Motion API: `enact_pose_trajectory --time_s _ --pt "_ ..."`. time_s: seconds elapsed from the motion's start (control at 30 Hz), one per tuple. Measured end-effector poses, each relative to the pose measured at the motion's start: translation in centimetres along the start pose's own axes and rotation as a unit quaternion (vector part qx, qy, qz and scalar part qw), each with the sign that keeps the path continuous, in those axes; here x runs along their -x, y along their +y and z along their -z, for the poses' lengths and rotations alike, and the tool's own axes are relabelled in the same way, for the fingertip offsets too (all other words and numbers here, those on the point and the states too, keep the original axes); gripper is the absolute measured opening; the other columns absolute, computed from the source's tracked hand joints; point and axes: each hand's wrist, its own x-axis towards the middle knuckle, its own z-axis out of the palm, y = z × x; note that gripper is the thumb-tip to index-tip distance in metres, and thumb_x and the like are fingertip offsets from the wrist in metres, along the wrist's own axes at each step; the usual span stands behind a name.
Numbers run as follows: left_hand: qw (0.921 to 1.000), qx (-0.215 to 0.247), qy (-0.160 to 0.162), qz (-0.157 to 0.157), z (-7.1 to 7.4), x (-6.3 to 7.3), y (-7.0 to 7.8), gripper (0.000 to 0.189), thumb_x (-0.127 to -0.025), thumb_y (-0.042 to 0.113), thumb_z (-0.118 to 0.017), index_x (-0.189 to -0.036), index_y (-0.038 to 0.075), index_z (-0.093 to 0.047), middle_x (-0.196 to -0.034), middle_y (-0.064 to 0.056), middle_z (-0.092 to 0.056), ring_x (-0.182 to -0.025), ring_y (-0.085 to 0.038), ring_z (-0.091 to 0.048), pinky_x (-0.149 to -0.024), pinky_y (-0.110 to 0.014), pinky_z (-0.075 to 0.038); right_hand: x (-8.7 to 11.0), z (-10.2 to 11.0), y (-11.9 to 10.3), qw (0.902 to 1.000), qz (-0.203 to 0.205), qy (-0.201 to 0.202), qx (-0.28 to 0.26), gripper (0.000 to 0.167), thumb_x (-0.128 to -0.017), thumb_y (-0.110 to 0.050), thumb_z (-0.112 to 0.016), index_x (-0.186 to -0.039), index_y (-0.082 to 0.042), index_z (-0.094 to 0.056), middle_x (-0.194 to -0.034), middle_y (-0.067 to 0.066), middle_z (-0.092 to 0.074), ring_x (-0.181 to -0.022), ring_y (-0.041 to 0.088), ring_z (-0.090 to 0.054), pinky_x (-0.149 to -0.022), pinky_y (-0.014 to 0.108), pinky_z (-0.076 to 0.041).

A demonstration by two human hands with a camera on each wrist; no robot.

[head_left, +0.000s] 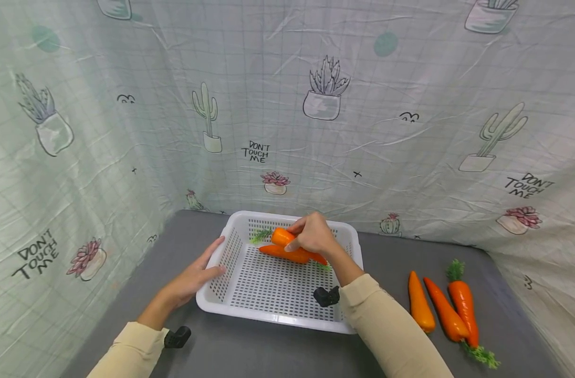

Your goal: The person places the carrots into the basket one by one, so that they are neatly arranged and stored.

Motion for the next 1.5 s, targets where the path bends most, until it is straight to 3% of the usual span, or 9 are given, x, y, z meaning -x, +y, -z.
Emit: enact_pose_trajectory --time_s 0.87,1.5 --pt "0.9999 0.009 -0.011 -0.003 0.3 0.2 -0.2 0.083 -0.108 0.020 -0.054 -0.167 0.039 0.001 -0.172 -0.026 -0.014 -0.137 -0.049 -0.053 -0.090 -0.051 -0.059 -1.2 -1.6 0.6 0.9994 0.008 -0.020 0.026 0.038 -0.065 -0.003 -0.097 -0.100 -0.008 -0.085 -0.101 0.007 -0.082 -0.090 0.020 -0.075 -0.084 0.038 -0.063" --pt "1.0000 -0.006 -0.005 -0.005 0.3 0.3 -0.2 0.083 -0.108 0.019 -0.053 -0.168 0.037 0.001 -0.171 -0.028 -0.014 -0.134 -0.051 -0.055 -0.087 -0.054 -0.060 -1.4 -2.9 1.5 0.9974 0.036 -0.037 0.050 0.039 -0.064 -0.004 -0.098 -0.101 -0.007 -0.084 -0.103 0.009 -0.082 -0.091 0.020 -0.075 -0.084 0.037 -0.063"
